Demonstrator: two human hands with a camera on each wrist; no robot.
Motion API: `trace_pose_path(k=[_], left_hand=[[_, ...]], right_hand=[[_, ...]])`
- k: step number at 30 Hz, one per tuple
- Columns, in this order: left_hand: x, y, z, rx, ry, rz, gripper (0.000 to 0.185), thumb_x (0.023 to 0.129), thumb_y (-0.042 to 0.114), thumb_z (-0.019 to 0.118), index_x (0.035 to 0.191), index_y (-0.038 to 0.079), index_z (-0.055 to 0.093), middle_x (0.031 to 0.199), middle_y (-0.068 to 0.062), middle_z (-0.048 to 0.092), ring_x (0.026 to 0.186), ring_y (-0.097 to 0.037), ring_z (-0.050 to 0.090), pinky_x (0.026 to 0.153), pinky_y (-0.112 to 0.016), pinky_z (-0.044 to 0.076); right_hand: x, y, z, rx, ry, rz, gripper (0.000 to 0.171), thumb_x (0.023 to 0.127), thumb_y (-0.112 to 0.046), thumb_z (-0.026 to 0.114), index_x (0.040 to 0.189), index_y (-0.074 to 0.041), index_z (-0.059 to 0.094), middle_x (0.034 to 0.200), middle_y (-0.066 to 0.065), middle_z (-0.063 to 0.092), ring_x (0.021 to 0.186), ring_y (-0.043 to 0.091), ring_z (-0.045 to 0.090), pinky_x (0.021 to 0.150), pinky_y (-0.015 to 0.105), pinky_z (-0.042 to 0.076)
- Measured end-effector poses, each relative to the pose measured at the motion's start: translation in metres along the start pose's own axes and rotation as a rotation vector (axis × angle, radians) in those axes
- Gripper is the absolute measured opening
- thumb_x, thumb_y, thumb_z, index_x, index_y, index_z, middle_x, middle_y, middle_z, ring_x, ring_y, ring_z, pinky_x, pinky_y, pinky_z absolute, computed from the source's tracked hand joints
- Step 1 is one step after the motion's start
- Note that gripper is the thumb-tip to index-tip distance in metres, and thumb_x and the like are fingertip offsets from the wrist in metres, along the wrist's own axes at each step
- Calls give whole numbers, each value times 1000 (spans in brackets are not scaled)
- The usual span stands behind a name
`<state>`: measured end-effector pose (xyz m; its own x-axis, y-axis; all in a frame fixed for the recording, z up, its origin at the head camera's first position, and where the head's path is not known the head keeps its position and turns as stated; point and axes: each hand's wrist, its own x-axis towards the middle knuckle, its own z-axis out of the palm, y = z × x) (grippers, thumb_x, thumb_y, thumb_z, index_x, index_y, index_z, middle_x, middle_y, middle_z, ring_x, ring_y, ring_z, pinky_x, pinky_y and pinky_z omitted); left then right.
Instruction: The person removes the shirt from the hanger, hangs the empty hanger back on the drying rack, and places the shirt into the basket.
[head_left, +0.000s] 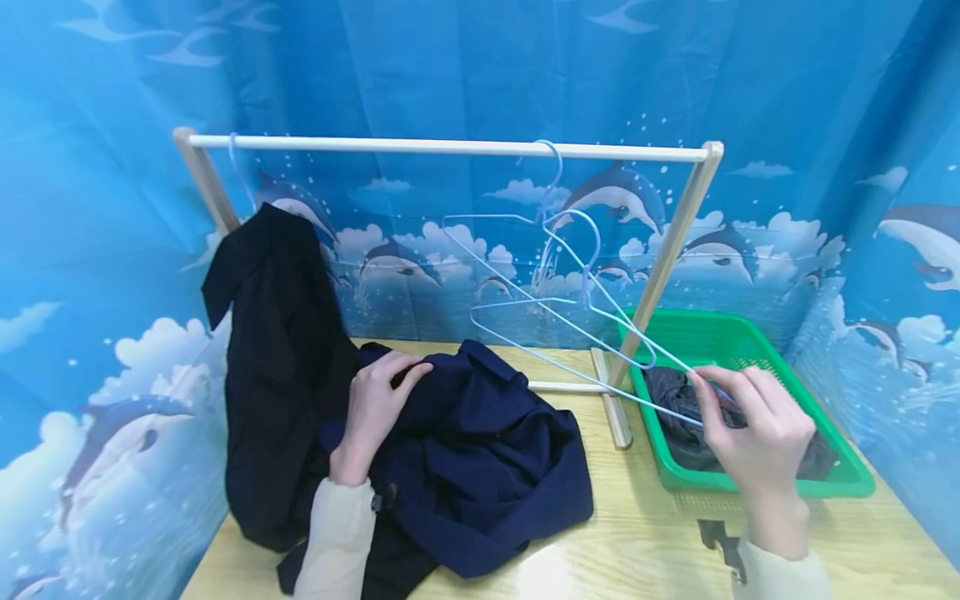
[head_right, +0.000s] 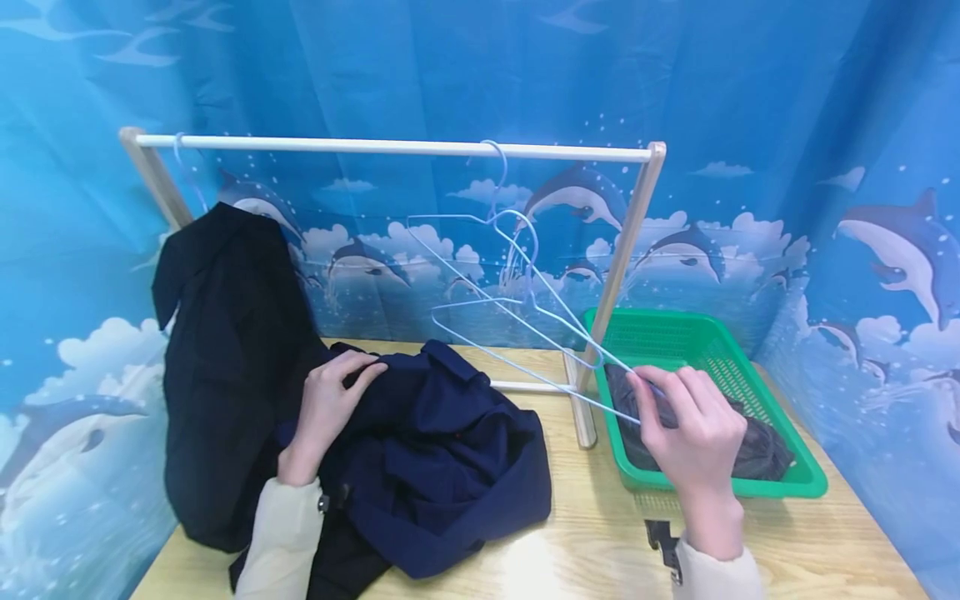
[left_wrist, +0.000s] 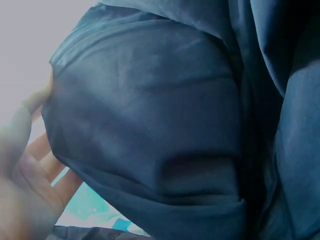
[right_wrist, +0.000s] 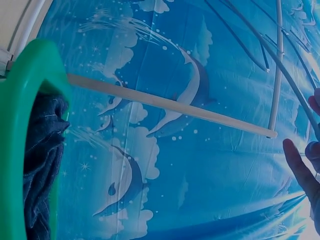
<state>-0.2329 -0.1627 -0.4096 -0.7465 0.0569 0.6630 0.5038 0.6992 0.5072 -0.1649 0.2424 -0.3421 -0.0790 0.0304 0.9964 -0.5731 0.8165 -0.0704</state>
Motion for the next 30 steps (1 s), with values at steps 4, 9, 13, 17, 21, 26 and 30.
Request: trace_pose_path(k=[4, 9, 13, 17, 21, 26, 30], left_hand=[[-1, 3, 2, 11, -6, 8, 17, 93, 28, 74, 102, 14, 80, 94, -2, 75, 82, -19, 72, 74, -39, 58], [-2, 10, 8, 38, 8, 102, 19, 91, 29, 77, 101, 14, 80, 96, -1, 73, 80, -17, 71, 71, -36, 58], [-2, 20, 15, 61, 4, 192, 21, 88, 32, 79, 99, 15, 79, 99, 0, 71, 80, -15, 70, 68, -32, 58], [-3, 31, 24, 84, -21, 262, 17, 88, 32, 79, 95, 17, 77, 99, 2, 70, 81, -13, 69, 68, -29, 57], [-6, 42, 35, 99, -64, 336, 15, 89, 32, 79, 93, 18, 76, 98, 4, 70, 84, -12, 68, 73, -28, 57], [-12, 50, 48, 160, -94, 410, 17, 90, 34, 78, 94, 18, 74, 96, 4, 70, 87, -12, 68, 76, -27, 58], [-17, 55, 56, 247, -106, 438, 18, 93, 36, 74, 95, 18, 73, 95, 4, 70, 89, -13, 67, 80, -28, 56]], right_hand=[[-3, 0, 3, -14, -23, 7, 47, 99, -38, 64, 77, 3, 74, 56, 13, 54, 48, 29, 42, 56, 27, 29], [-7, 0, 6, -22, -60, 2, 46, 100, -37, 64, 79, 2, 74, 56, 11, 53, 48, 27, 42, 55, 26, 29], [-10, 0, 8, -20, -74, -1, 44, 100, -37, 64, 80, 1, 75, 57, 10, 55, 48, 27, 45, 53, 28, 30], [-12, -2, 11, -10, -67, 1, 43, 100, -36, 64, 80, 1, 75, 58, 11, 56, 48, 27, 47, 53, 27, 32], [-13, -7, 14, 6, -57, -1, 41, 99, -34, 64, 80, 1, 75, 61, 12, 60, 49, 28, 49, 54, 27, 32], [-14, -15, 20, 16, -64, -5, 41, 100, -33, 64, 81, 1, 75, 62, 12, 61, 50, 28, 50, 54, 29, 34], [-13, -22, 26, 22, -75, -10, 39, 100, -31, 65, 81, 2, 75, 61, 12, 60, 48, 28, 49, 51, 32, 34]])
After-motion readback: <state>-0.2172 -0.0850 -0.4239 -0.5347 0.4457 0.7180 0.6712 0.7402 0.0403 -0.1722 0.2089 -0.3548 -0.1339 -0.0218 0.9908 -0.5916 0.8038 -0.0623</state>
